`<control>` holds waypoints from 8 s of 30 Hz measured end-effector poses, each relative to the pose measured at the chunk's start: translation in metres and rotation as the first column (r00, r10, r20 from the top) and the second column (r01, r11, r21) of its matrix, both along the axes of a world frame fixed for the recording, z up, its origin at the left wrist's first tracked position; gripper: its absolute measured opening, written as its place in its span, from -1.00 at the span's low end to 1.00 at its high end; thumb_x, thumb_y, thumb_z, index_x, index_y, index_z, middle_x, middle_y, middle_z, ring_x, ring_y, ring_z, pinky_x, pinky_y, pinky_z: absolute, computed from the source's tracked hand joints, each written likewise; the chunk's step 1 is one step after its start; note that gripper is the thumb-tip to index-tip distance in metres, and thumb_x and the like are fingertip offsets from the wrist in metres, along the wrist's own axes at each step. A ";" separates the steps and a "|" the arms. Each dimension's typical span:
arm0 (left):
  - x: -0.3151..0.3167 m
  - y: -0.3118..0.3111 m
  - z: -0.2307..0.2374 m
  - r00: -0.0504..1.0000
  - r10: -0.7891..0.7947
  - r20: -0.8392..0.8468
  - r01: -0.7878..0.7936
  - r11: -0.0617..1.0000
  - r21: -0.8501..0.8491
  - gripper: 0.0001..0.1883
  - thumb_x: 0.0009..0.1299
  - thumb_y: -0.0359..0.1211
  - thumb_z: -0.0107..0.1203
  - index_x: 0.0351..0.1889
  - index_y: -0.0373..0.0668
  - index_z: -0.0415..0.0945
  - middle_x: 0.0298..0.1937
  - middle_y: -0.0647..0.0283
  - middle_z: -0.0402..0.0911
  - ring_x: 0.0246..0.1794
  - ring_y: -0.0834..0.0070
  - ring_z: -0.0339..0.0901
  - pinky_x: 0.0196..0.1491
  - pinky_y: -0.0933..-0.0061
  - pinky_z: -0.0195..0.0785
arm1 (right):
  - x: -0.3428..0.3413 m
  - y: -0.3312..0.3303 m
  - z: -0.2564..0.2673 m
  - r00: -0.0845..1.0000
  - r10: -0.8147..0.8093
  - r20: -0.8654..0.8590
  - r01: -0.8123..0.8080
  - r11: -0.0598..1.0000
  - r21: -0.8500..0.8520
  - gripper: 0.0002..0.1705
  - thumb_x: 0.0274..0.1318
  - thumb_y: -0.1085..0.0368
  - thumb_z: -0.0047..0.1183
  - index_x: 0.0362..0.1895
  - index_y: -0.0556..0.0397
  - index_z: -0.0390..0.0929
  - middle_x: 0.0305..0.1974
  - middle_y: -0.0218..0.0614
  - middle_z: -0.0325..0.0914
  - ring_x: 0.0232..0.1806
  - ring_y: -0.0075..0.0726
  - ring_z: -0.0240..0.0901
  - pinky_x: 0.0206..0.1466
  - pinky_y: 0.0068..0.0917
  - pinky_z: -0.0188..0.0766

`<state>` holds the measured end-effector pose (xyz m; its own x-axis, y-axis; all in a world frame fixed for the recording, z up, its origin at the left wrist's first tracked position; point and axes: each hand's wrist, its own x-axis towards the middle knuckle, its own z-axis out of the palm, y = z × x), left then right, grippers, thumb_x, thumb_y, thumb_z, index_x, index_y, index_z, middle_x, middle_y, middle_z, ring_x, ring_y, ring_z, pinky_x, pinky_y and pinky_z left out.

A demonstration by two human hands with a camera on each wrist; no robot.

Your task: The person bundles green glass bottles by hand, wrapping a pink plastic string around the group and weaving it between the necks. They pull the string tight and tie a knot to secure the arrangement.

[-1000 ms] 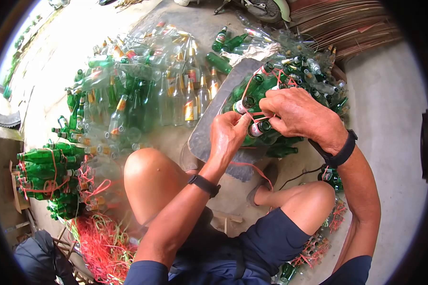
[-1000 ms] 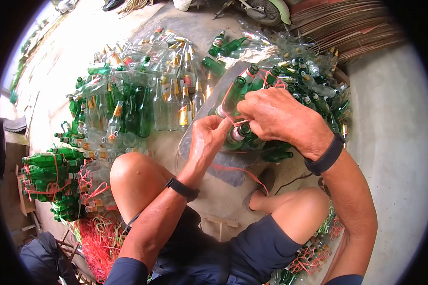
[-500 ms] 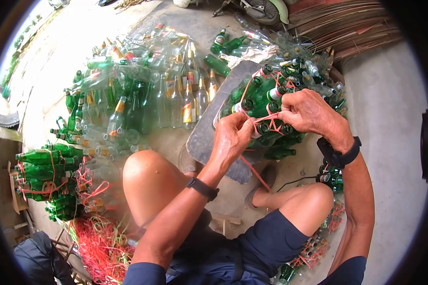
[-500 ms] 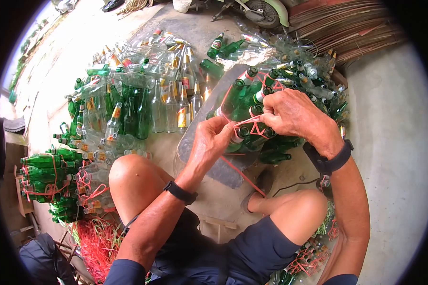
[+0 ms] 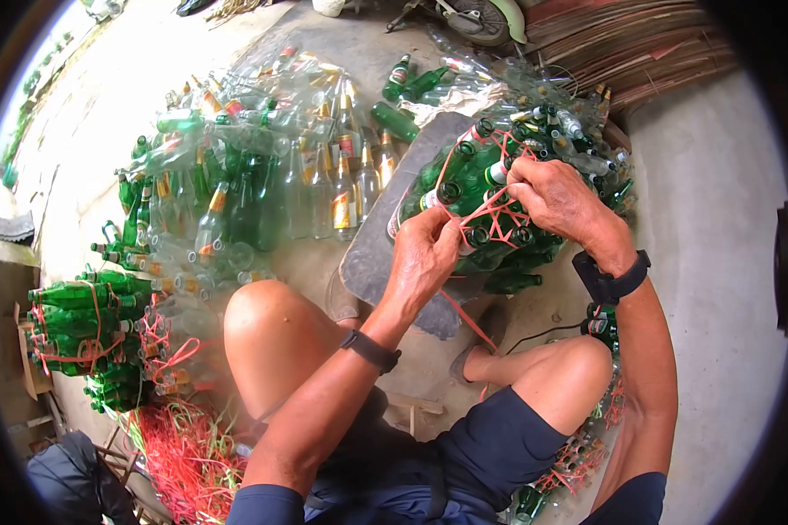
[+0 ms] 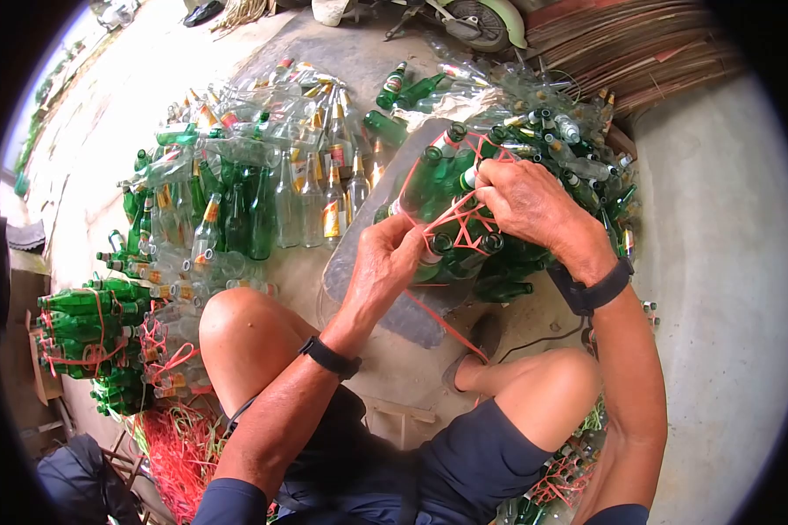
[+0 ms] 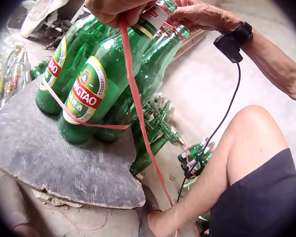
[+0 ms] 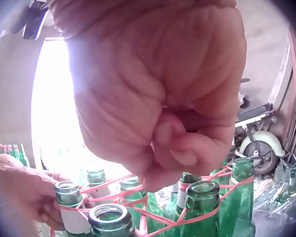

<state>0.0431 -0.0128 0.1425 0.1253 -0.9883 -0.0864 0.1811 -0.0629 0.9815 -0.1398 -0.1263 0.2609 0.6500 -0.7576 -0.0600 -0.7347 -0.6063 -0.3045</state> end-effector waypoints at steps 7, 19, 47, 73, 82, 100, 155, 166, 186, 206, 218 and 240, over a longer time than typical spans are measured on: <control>-0.004 -0.003 -0.011 0.999 0.037 0.027 -0.036 0.998 -0.044 -0.73 0.62 -0.33 0.09 -0.11 -0.42 0.67 -0.50 0.36 0.58 -0.42 0.74 0.41 -0.37 0.47 0.37 | 0.004 -0.013 -0.021 0.998 0.004 0.070 -0.004 1.000 -0.008 -0.83 0.30 0.32 0.04 -0.26 0.19 0.55 -0.41 0.10 0.56 -0.31 0.29 0.56 -0.20 0.03 0.44; 0.004 -0.001 -0.002 0.994 0.086 0.070 -0.091 0.993 0.077 -0.72 0.51 -0.33 0.17 -0.27 -0.41 0.72 -0.49 0.48 0.55 -0.50 0.77 0.35 -0.48 0.58 0.18 | 0.009 -0.026 -0.020 1.000 -0.028 0.008 0.026 0.975 0.219 -0.84 0.15 0.45 -0.01 -0.29 0.18 0.64 -0.56 -0.10 0.44 -0.51 -0.25 0.39 -0.34 -0.23 0.39; 0.035 0.003 0.024 0.750 0.220 0.624 -0.070 0.964 -0.256 -0.91 0.43 -0.42 0.28 -0.25 -0.26 0.71 -0.58 0.20 0.64 -0.56 0.64 0.55 -0.41 0.48 0.42 | -0.012 0.089 -0.065 0.883 -0.154 0.444 0.293 0.919 -0.263 -0.71 0.18 0.28 0.39 -0.06 0.08 0.64 -0.17 -0.21 0.44 -0.30 -0.03 0.60 -0.30 -0.13 0.57; 0.069 -0.054 0.103 -0.017 0.191 0.981 0.679 0.723 -0.129 -0.88 0.44 -0.38 0.19 -0.36 -0.14 0.57 -0.43 0.19 0.61 -0.47 0.10 0.61 -0.41 0.12 0.44 | -0.011 0.092 -0.068 0.834 -0.184 0.521 0.309 0.937 -0.164 -0.70 0.07 0.43 0.41 -0.10 0.18 0.65 -0.16 -0.18 0.44 -0.24 0.02 0.62 -0.23 -0.13 0.60; 0.060 -0.089 0.107 -0.066 0.195 0.979 0.816 0.575 -0.059 -0.91 0.34 -0.40 0.19 -0.40 -0.16 0.55 -0.46 0.17 0.57 -0.46 0.08 0.59 -0.41 0.10 0.43 | -0.009 0.091 -0.070 0.835 -0.153 0.529 0.308 0.926 -0.218 -0.78 0.10 0.37 0.38 -0.22 0.12 0.60 -0.14 -0.18 0.43 -0.28 0.05 0.66 -0.30 -0.11 0.65; 0.061 -0.156 0.082 0.041 -0.458 0.888 0.726 0.624 0.289 -0.80 0.21 -0.31 0.36 -0.31 -0.24 0.81 -0.50 0.19 0.73 -0.50 0.46 0.65 -0.35 0.33 0.50 | -0.007 0.092 -0.061 0.858 -0.175 0.484 0.287 0.943 -0.168 -0.78 0.09 0.44 0.35 -0.22 0.15 0.56 -0.17 -0.17 0.40 -0.27 0.07 0.62 -0.29 -0.07 0.60; -0.023 0.027 0.008 0.980 0.147 0.131 -0.146 0.989 -0.016 -0.70 0.61 -0.24 0.24 -0.13 -0.34 0.77 -0.44 0.58 0.54 -0.46 0.85 0.25 -0.45 0.65 0.05 | -0.058 0.053 -0.074 0.786 -0.336 0.519 0.433 0.898 -0.074 -0.76 0.23 0.47 0.18 -0.02 0.25 0.55 -0.28 0.09 0.66 -0.20 0.30 0.63 -0.13 0.01 0.55; -0.012 0.023 0.004 0.985 0.018 0.172 -0.012 0.999 -0.036 -0.66 0.63 -0.19 0.21 -0.04 -0.34 0.77 -0.44 0.64 0.43 -0.43 0.85 0.21 -0.43 0.63 0.01 | -0.033 0.095 -0.084 0.812 -0.284 0.509 0.367 0.928 -0.069 -0.73 0.19 0.34 0.35 -0.22 0.21 0.50 -0.35 0.03 0.62 -0.37 0.18 0.60 -0.29 -0.07 0.49; -0.069 0.038 -0.007 0.967 0.172 0.185 -0.145 0.978 -0.153 -0.75 0.63 -0.35 0.18 0.07 -0.33 0.74 -0.25 0.31 0.81 -0.25 0.75 0.58 -0.15 0.60 0.50 | -0.064 0.061 -0.079 0.868 -0.215 0.448 0.286 0.953 -0.096 -0.74 0.12 0.44 0.21 -0.18 0.16 0.38 -0.23 0.11 0.59 -0.14 0.38 0.57 -0.15 0.12 0.50; -0.058 0.040 -0.025 0.990 0.119 0.082 -0.106 0.984 -0.145 -0.80 0.61 -0.43 0.20 0.04 -0.35 0.73 -0.17 0.41 0.78 -0.19 0.76 0.56 -0.10 0.63 0.47 | -0.035 0.092 -0.036 0.842 -0.131 0.523 0.265 0.945 -0.190 -0.76 0.19 0.56 0.11 -0.07 0.12 0.67 -0.18 -0.16 0.56 -0.09 0.06 0.59 -0.03 -0.12 0.55; -0.064 0.035 -0.034 0.865 0.354 0.355 -0.328 0.935 -0.132 -0.77 0.45 -0.25 0.35 -0.30 -0.25 0.75 -0.56 0.05 0.65 -0.61 0.32 0.61 -0.44 0.29 0.44 | -0.014 0.073 -0.037 0.987 0.155 0.049 -0.145 0.976 -0.161 -0.82 0.13 0.45 0.09 -0.17 0.07 0.66 -0.21 -0.17 0.54 -0.07 0.01 0.43 0.11 -0.15 0.43; -0.062 0.042 -0.024 0.890 0.277 0.361 -0.313 0.949 0.044 -0.63 0.52 -0.13 0.23 -0.37 -0.25 0.68 -0.51 0.00 0.67 -0.51 0.02 0.65 -0.37 0.09 0.45 | 0.004 0.068 -0.008 0.906 0.290 -0.309 -0.379 0.880 -0.287 -0.94 0.12 0.30 0.19 -0.38 -0.02 0.62 -0.25 -0.25 0.50 -0.13 -0.10 0.48 0.00 -0.16 0.47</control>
<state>-0.0188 0.0288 0.1183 0.4496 -0.8898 -0.0787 -0.1431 -0.1587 0.9769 -0.1354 -0.0580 0.2528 0.8649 -0.5005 -0.0377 -0.4929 -0.8612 0.1244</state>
